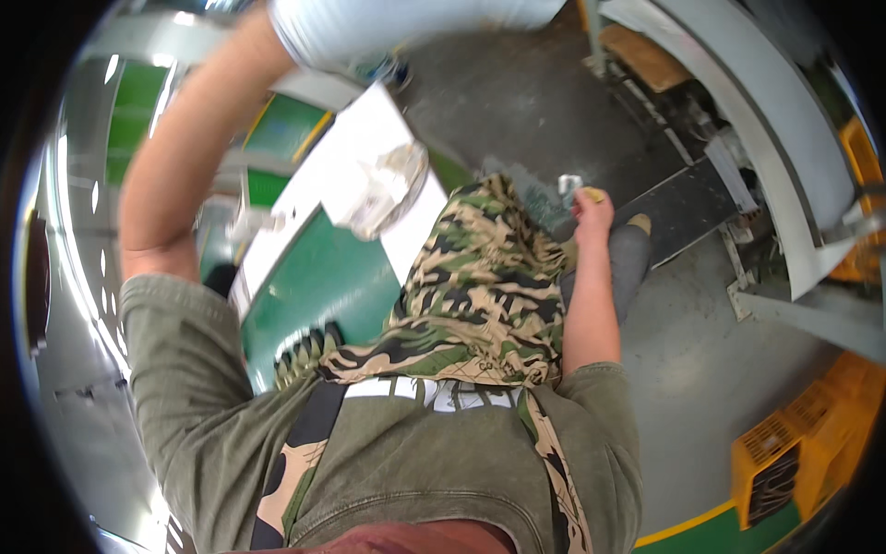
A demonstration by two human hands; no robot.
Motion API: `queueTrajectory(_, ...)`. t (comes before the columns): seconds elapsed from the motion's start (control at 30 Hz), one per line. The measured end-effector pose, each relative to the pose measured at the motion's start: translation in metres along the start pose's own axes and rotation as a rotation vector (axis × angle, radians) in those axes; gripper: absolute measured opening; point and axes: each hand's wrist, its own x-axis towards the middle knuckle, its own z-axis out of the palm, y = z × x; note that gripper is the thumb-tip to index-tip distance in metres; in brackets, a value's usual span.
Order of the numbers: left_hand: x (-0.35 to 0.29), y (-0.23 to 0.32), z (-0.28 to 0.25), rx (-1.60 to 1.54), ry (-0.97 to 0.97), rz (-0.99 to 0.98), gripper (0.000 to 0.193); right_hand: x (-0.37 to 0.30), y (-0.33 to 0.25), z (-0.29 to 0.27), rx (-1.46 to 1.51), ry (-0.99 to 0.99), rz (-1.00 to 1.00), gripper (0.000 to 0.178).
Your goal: Apply glue to the edges and sole of shoe components using a brush and a glue container on an assembly line.
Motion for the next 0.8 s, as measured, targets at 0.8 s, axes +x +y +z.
queueTrajectory(0.8,-0.825,0.398,0.022,0.333,-0.547,-2.621,0.073,0.011,-0.002,0.109,-0.591,-0.070,0.252,0.022)
